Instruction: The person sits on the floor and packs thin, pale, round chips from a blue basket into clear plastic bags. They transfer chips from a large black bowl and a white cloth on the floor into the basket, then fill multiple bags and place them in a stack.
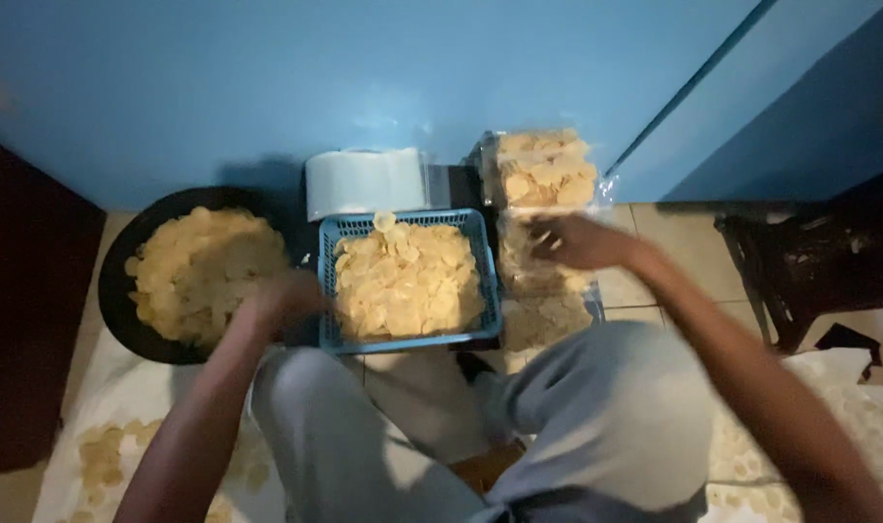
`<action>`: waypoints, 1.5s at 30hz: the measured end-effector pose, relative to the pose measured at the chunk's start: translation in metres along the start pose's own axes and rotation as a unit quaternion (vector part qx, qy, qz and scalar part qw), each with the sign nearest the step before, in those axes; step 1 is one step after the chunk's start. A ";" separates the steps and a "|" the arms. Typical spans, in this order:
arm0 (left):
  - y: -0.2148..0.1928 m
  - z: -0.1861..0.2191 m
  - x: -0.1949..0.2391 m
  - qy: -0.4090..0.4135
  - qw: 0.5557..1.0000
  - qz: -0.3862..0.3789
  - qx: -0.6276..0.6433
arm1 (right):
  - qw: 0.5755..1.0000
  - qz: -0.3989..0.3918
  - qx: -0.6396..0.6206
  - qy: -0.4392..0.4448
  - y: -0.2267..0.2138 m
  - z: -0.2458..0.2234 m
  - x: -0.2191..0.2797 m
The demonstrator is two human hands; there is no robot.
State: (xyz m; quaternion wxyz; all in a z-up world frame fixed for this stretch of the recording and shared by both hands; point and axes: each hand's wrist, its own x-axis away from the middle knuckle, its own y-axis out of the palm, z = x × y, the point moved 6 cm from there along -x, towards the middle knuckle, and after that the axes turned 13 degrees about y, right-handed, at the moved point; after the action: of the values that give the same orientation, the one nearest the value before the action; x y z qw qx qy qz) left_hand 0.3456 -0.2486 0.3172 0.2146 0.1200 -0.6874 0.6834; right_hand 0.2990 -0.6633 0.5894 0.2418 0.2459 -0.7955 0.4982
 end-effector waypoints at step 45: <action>-0.166 0.050 -0.040 -0.078 0.952 0.231 0.184 | 0.994 0.015 0.089 0.067 0.147 0.069 -0.091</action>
State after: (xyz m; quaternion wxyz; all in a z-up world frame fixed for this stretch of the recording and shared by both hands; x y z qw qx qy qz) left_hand 0.4504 -0.3089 0.4480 -0.0291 0.0483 -0.5735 0.8173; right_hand 0.2663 -0.6559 0.4065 0.2642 0.2206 -0.7339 0.5856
